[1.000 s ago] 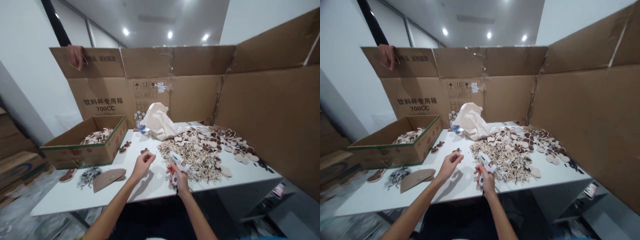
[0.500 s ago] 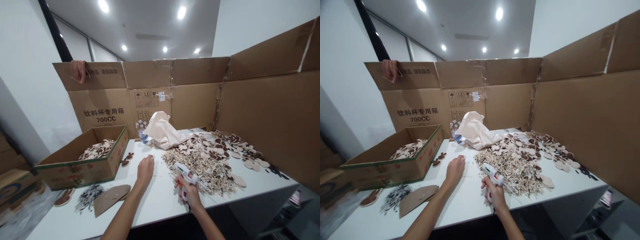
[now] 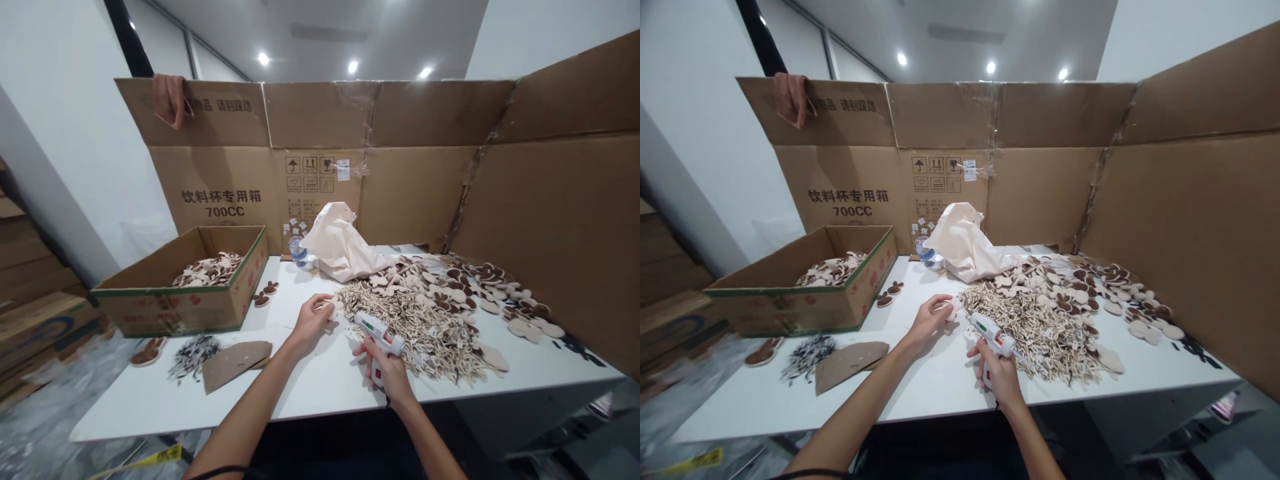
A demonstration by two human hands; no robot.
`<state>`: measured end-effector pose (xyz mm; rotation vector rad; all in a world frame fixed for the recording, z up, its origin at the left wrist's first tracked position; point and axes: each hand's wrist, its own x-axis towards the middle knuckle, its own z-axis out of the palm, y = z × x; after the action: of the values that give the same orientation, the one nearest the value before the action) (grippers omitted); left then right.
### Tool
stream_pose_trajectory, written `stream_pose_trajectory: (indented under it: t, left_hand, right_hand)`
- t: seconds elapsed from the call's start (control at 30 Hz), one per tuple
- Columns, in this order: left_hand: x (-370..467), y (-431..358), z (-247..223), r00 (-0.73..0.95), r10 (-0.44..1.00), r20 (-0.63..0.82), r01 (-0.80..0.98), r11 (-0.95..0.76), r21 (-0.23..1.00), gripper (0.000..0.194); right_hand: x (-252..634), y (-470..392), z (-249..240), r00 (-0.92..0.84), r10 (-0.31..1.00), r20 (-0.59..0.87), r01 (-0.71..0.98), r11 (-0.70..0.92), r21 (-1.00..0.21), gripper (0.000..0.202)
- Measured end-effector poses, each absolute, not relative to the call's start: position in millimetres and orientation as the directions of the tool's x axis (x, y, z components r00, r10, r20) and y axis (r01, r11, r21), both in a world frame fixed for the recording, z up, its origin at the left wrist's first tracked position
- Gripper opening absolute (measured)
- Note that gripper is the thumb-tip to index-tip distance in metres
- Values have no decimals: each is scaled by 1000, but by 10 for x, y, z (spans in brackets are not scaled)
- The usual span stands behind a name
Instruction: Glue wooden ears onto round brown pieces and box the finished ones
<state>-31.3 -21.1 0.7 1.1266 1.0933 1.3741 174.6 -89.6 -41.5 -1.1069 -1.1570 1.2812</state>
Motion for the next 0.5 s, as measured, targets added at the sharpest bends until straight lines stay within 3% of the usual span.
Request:
stream_pose_trajectory:
  t: [0.13,0.33,0.5]
  left_hand:
    - [-296,-203,-10,-79,996,43,-202,-59,978,70]
    - [-323,-168,-79,-12,998,54,-102,-55,993,50]
    - [-284,-180,-95,17,997,69,-110,-67,992,47]
  right_hand:
    - [1738,-889,-399,-22,1000,17,-94,15,-995,59]
    - [1723,-879,-404,6,1000,-12,-120,-11,-993,55]
    - [1726,-866,-435,5,1000,-10,-138,-9,-990,52]
